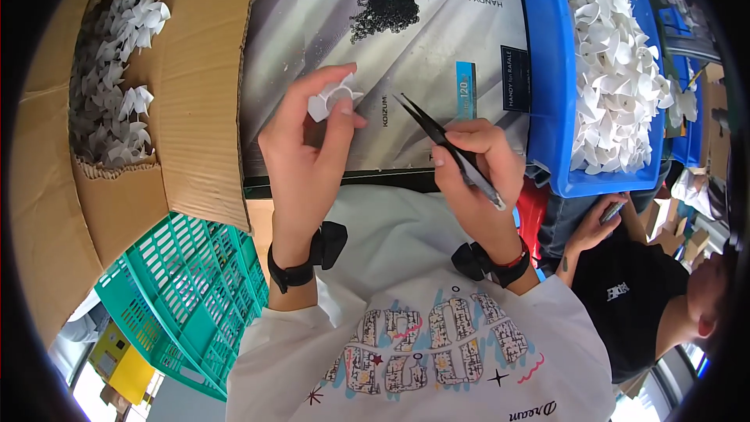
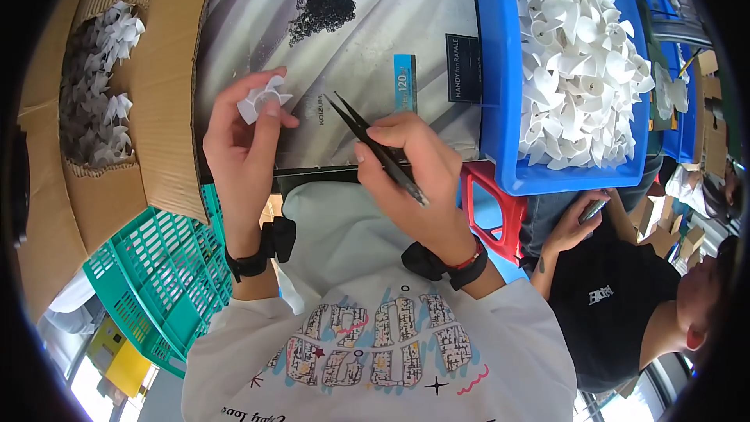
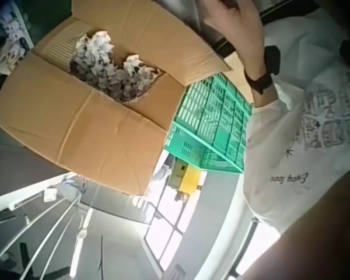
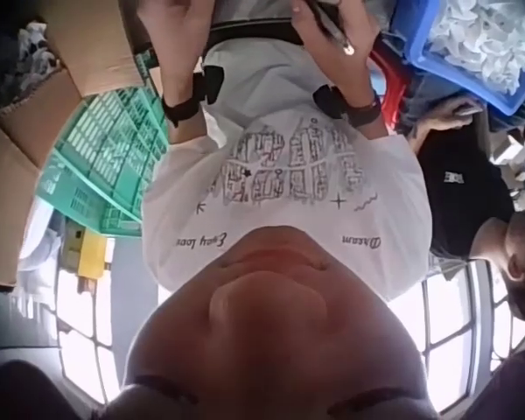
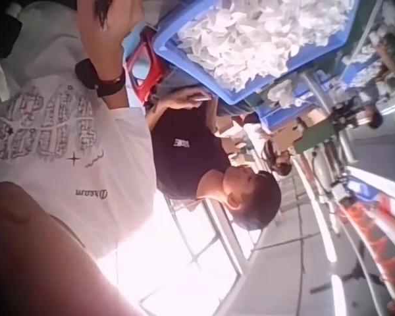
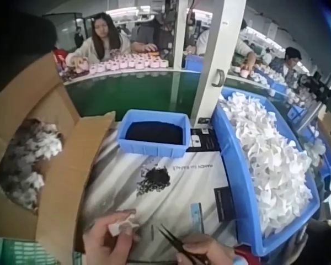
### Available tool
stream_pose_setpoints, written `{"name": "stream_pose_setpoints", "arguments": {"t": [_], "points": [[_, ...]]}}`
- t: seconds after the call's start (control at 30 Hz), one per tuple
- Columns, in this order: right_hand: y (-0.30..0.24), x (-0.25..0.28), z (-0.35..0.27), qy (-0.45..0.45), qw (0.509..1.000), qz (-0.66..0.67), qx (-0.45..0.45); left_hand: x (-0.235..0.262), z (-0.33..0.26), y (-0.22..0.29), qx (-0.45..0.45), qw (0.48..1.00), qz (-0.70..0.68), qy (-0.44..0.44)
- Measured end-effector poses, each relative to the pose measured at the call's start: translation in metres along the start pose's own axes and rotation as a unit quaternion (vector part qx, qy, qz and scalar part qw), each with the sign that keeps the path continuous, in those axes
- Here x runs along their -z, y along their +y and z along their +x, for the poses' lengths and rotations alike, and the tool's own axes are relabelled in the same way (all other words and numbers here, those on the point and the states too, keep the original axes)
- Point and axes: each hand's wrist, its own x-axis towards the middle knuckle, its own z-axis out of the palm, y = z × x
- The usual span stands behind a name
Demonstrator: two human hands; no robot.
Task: The person picks up a white fan blade from a box, uses tweezers to place a small black component into its center, and sets the assembled piece aside.
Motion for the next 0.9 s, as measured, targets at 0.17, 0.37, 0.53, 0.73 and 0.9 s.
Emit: {"name": "stream_pose_setpoints", "arguments": {"t": [0.17,0.37,0.53,0.73,0.9], "points": [[-0.001,0.006,0.003,0.01,1.0,-0.02,-0.014,0.008,-0.007,-0.001,-0.039,0.978,0.204,-0.026],[-0.004,0.014,0.005,-0.026,0.998,-0.036,-0.047,0.003,0.0,-0.003,-0.102,0.965,0.239,-0.045],[-0.007,0.02,0.002,-0.008,0.999,-0.028,-0.044,-0.003,0.005,-0.005,-0.166,0.941,0.293,-0.018],[-0.002,0.02,0.004,-0.023,0.998,-0.014,-0.051,-0.004,0.008,-0.009,-0.155,0.928,0.334,-0.066],[-0.001,0.019,0.006,-0.024,0.999,0.003,-0.047,-0.004,0.012,-0.012,-0.244,0.891,0.38,-0.051]]}}
